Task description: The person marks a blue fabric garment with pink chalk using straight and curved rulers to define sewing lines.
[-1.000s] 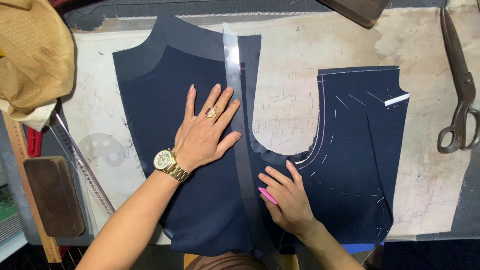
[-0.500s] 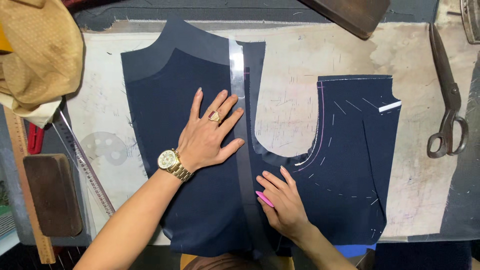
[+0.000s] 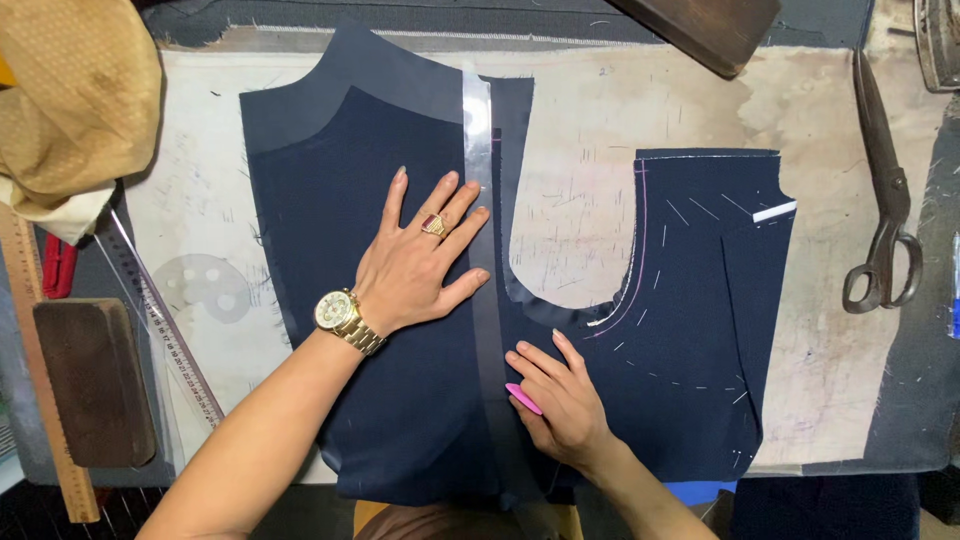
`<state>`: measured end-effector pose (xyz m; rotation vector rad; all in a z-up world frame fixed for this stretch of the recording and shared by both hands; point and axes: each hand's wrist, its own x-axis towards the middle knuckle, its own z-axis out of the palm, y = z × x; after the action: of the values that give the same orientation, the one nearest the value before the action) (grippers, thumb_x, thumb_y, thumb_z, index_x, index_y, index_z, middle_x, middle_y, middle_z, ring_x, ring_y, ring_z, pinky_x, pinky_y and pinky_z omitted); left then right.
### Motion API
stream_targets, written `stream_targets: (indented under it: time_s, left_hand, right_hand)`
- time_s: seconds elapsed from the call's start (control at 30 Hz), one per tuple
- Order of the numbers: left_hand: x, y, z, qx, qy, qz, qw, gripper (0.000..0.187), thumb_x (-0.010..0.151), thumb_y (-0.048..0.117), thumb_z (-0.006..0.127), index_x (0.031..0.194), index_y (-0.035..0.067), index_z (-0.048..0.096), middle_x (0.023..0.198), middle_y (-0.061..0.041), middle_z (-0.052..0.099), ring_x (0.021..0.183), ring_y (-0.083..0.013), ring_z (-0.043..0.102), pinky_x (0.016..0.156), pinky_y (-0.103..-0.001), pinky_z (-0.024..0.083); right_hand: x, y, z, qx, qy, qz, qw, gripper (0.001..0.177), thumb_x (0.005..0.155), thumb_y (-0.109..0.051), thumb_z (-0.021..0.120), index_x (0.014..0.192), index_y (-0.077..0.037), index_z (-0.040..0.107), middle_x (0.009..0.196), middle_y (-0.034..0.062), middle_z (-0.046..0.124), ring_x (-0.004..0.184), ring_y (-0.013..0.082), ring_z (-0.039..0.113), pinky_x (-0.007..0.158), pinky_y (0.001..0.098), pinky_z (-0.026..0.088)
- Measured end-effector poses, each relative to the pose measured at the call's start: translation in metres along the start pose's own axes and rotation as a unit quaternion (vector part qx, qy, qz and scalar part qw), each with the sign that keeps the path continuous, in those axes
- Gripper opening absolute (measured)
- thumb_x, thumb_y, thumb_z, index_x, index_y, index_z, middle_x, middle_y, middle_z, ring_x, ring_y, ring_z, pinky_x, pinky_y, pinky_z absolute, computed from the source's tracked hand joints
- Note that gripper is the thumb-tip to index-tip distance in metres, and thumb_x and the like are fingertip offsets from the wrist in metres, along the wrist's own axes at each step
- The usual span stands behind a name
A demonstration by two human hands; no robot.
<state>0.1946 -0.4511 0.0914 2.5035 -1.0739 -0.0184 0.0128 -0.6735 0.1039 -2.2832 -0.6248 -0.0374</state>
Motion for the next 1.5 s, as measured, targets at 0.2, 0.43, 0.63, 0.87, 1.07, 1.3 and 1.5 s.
stream_targets:
  time_s: [0.2,0.43,0.63,0.87,1.07,1.3,1.5]
  left_hand:
    - [0.000,0.000,0.001,0.002,-0.004,0.000,1.000,0.065,0.099,0.051,0.059,0.147,0.006,0.055,0.159,-0.015,0.047,0.149,-0.0347,0.040,0.119,-0.071,0.018]
    - [-0.001,0.000,0.002,0.000,0.007,0.003,1.000,0.065,0.098,0.050,0.062,0.146,0.006,0.057,0.159,-0.016,0.047,0.149,-0.0348,0.041,0.119,-0.070,0.018]
    - [-0.001,0.000,0.002,0.010,0.014,0.008,1.000,0.065,0.099,0.052,0.062,0.146,0.006,0.058,0.159,-0.016,0.048,0.149,-0.0350,0.041,0.119,-0.070,0.018]
    - [-0.001,0.000,0.002,0.011,0.015,0.007,1.000,0.066,0.098,0.053,0.066,0.145,0.006,0.059,0.158,-0.016,0.049,0.148,-0.0353,0.042,0.119,-0.070,0.018]
    - [-0.001,0.000,0.002,0.003,0.017,0.006,1.000,0.065,0.099,0.051,0.064,0.145,0.006,0.059,0.158,-0.016,0.049,0.148,-0.0361,0.043,0.119,-0.070,0.018]
    - [-0.001,0.000,0.003,0.010,0.020,0.009,1.000,0.065,0.099,0.051,0.065,0.145,0.006,0.060,0.157,-0.016,0.050,0.148,-0.0352,0.043,0.120,-0.069,0.017]
    - [-0.004,-0.003,0.015,-0.013,0.028,0.002,1.000,0.063,0.100,0.052,0.060,0.146,0.009,0.057,0.161,-0.016,0.045,0.152,-0.0332,0.035,0.120,-0.068,0.007]
  right_hand:
    - [0.008,-0.005,-0.004,-0.003,0.019,-0.005,1.000,0.011,0.100,-0.008,0.057,0.091,-0.002,0.060,0.118,0.0193,0.073,0.120,0.0364,0.067,0.112,0.0650,0.039]
    - [0.007,-0.004,-0.005,0.001,-0.001,-0.005,1.000,0.010,0.099,-0.009,0.057,0.094,-0.002,0.062,0.121,0.0183,0.073,0.123,0.0356,0.065,0.114,0.0659,0.034]
    - [0.012,-0.008,-0.008,-0.006,0.001,-0.022,1.000,0.011,0.099,-0.007,0.058,0.090,-0.002,0.061,0.116,0.0194,0.074,0.119,0.0340,0.068,0.110,0.0647,0.040]
    - [0.010,-0.006,-0.006,-0.005,0.009,-0.029,1.000,0.009,0.099,-0.008,0.058,0.094,-0.002,0.062,0.116,0.0184,0.074,0.118,0.0342,0.068,0.110,0.0649,0.038]
    - [0.009,-0.006,-0.005,-0.011,0.005,-0.029,1.000,0.006,0.097,-0.008,0.060,0.098,-0.003,0.064,0.117,0.0169,0.074,0.119,0.0344,0.068,0.110,0.0656,0.039]
    - [0.010,-0.006,-0.006,-0.025,0.016,-0.043,0.999,0.008,0.097,-0.008,0.060,0.102,-0.004,0.065,0.117,0.0167,0.074,0.118,0.0348,0.068,0.108,0.0645,0.042]
    - [0.010,-0.008,0.008,0.043,0.134,-0.007,0.990,0.008,0.090,-0.006,0.074,0.087,0.000,0.069,0.112,0.0186,0.078,0.108,0.0383,0.075,0.105,0.0652,0.044]
